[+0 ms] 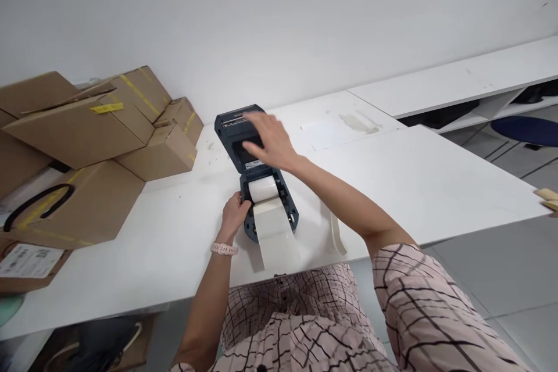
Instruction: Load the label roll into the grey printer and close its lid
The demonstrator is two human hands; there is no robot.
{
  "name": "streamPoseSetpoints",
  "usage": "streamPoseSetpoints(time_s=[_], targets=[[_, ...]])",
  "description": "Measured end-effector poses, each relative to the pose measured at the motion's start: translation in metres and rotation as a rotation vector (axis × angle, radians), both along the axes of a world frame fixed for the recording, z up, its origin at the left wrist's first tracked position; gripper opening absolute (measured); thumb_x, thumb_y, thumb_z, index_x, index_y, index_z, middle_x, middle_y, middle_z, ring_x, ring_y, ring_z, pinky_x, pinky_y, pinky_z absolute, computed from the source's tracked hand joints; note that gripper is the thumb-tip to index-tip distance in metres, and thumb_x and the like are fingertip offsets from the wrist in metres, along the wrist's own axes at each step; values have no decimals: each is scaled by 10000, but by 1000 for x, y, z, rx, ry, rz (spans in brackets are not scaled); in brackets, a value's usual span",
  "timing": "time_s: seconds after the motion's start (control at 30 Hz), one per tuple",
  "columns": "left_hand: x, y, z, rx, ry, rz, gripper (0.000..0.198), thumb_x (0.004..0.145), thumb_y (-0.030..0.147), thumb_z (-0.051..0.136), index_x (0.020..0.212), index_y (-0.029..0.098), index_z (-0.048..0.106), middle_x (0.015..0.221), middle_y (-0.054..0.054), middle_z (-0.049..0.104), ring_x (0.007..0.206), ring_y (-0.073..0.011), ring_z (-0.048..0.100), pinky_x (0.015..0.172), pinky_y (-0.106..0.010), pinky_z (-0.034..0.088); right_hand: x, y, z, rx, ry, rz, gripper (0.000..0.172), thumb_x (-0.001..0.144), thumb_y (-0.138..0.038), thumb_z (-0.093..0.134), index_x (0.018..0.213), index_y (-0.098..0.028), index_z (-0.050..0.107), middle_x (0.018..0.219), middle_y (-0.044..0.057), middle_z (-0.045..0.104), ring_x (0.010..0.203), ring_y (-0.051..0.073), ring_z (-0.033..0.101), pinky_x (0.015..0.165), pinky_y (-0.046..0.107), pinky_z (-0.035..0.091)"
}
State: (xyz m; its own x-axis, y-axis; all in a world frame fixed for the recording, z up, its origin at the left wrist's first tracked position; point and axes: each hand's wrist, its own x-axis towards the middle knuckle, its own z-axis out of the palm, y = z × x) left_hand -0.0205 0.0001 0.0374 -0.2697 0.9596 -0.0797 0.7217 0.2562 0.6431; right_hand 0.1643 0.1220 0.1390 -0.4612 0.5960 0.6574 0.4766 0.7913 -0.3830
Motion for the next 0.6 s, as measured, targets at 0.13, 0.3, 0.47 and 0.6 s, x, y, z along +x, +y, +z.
streamPoseSetpoints(time_s=[0.13, 0.3, 0.47, 0.6], targets=[[3, -1, 3, -29, 48, -2, 346, 853, 237, 467, 1145, 177, 643, 1031, -115, 730, 944, -295, 666, 730, -338, 418, -9, -14, -36, -246, -420, 253, 637, 774, -409, 757, 1370, -260, 592, 1274, 102, 702, 1142, 334, 656, 916, 470, 534], [4, -2, 2, -18, 1, 18, 362, 858, 227, 470, 1174, 178, 642, 1035, -105, 734, 937, -278, 672, 744, -333, 436, -35, 0, -71, -536, -638, 229, 1151, 412, -216, 917, 1489, -264, 515, 1129, 135, 760, 938, 364, 724, 831, 490, 557], [2, -2, 1, -13, -27, 20, 393, 857, 239, 479, 1210, 181, 639, 1042, -101, 735, 928, -263, 676, 745, -322, 452, -12, 2, -53, -510, -474, 453, 1163, 473, -276, 912, 1534, -309, 439, 1198, 72, 744, 925, 278, 731, 831, 408, 575], [0, -2, -3, 5, -47, 16, 433, 852, 249, 484, 1250, 161, 630, 1052, -120, 736, 935, -269, 679, 765, -330, 458, 53, -9, -20, -518, -252, 665, 940, 659, -385, 853, 1504, -332, 446, 1447, 30, 586, 1237, 244, 621, 981, 362, 527]])
